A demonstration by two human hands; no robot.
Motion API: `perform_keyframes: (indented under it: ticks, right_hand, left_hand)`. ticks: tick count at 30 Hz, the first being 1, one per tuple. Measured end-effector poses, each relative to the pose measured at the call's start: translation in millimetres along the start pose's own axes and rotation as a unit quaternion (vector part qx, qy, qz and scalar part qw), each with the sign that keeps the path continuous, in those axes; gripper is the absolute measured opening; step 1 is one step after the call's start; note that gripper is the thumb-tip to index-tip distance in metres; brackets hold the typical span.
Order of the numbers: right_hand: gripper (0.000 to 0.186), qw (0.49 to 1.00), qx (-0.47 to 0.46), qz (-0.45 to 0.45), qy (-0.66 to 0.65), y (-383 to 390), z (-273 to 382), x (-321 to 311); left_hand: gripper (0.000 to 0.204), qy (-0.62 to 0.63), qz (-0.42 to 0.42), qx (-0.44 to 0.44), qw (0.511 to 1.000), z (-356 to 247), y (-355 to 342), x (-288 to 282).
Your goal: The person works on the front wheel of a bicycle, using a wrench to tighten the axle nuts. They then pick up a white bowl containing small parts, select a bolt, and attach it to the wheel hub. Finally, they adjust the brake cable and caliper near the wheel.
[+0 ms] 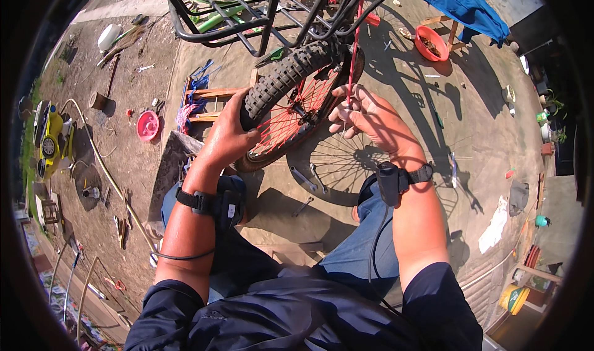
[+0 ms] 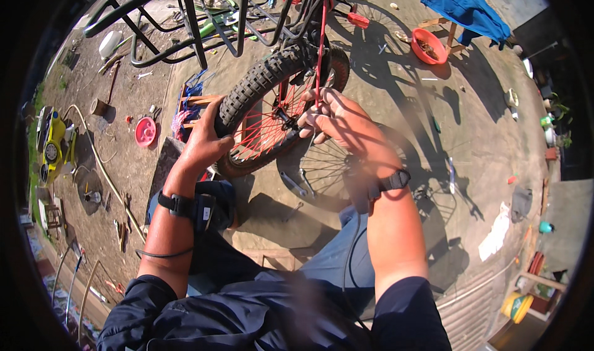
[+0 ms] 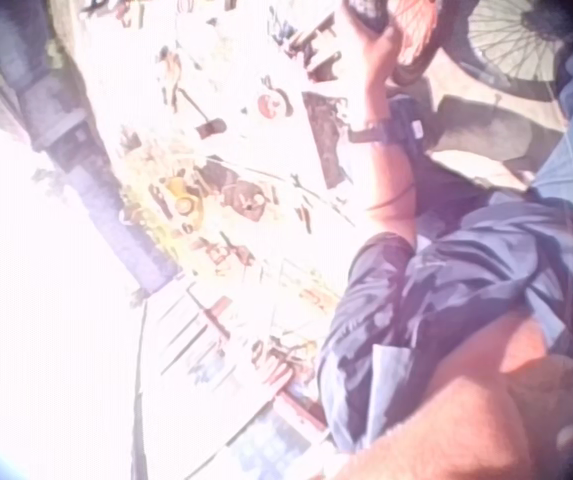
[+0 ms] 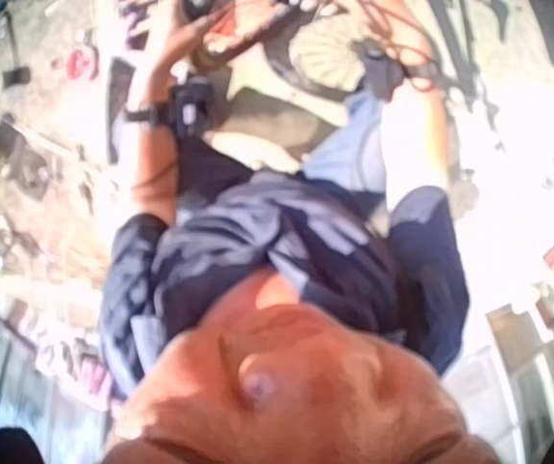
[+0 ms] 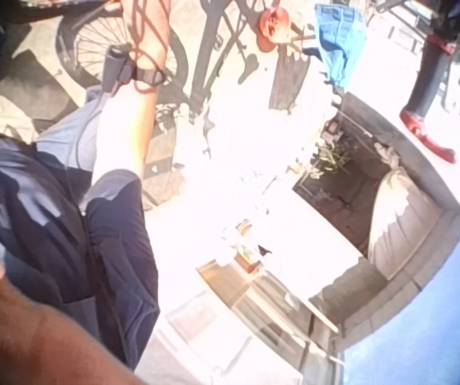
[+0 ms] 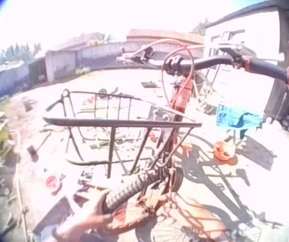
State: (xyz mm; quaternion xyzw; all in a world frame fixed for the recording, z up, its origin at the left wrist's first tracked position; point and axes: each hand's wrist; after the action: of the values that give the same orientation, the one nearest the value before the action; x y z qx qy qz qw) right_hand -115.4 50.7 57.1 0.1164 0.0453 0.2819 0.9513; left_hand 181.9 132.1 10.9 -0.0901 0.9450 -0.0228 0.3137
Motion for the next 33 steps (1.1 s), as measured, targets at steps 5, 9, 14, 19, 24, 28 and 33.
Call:
perform_keyframes:
  ticks: [5, 9, 14, 19, 24, 28, 33]
  right_hand:
    - [0.034, 0.995, 0.078, 0.035, -0.047, -4.9, -15.2, -8.9]
    - [0.03, 0.999, 0.033, -0.015, 0.026, 4.6, -5.5, 1.2]
    - [0.015, 0.994, 0.039, -0.094, -0.033, 1.1, -2.2, -12.1]
    - [0.015, 0.963, -0.093, -0.247, 0.048, 11.3, 19.7, -12.6]
    - [0.018, 0.926, -0.214, -0.303, 0.074, 13.0, 37.3, -21.7]
    - [0.018, 0.917, -0.286, -0.277, -0.033, 5.8, 42.4, -26.7]
    - [0.018, 0.885, -0.365, -0.282, 0.067, 2.6, 41.4, -11.8]
  left_hand:
    - [0.073, 0.003, 0.006, -0.009, 1.0, -0.2, -0.9, 0.9]
    - [0.074, 0.001, 0.001, -0.011, 1.0, 2.7, 0.2, 0.5]
    - [0.073, 0.007, 0.006, -0.027, 1.0, -1.1, -0.3, 2.4]
    - [0.072, 0.008, 0.005, -0.022, 1.0, 1.4, 1.5, 1.6]
    - [0.072, -0.004, -0.003, 0.005, 1.0, 8.6, -0.8, 5.8]
    - [0.073, 0.002, 0.0, -0.011, 1.0, 9.9, -0.1, 6.9]
    - [0.073, 0.006, 0.008, -0.027, 1.0, 6.2, 1.2, 4.9]
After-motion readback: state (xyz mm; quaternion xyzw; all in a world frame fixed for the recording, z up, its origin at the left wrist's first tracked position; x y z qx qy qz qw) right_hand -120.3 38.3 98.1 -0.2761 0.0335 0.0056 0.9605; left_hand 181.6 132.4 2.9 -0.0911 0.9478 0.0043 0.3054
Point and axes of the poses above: each hand's wrist, its own y-axis away from the middle knuckle, its own x-axis out of the palm, z = x × y, and after that the axes turned 5 degrees about -z, right-handed
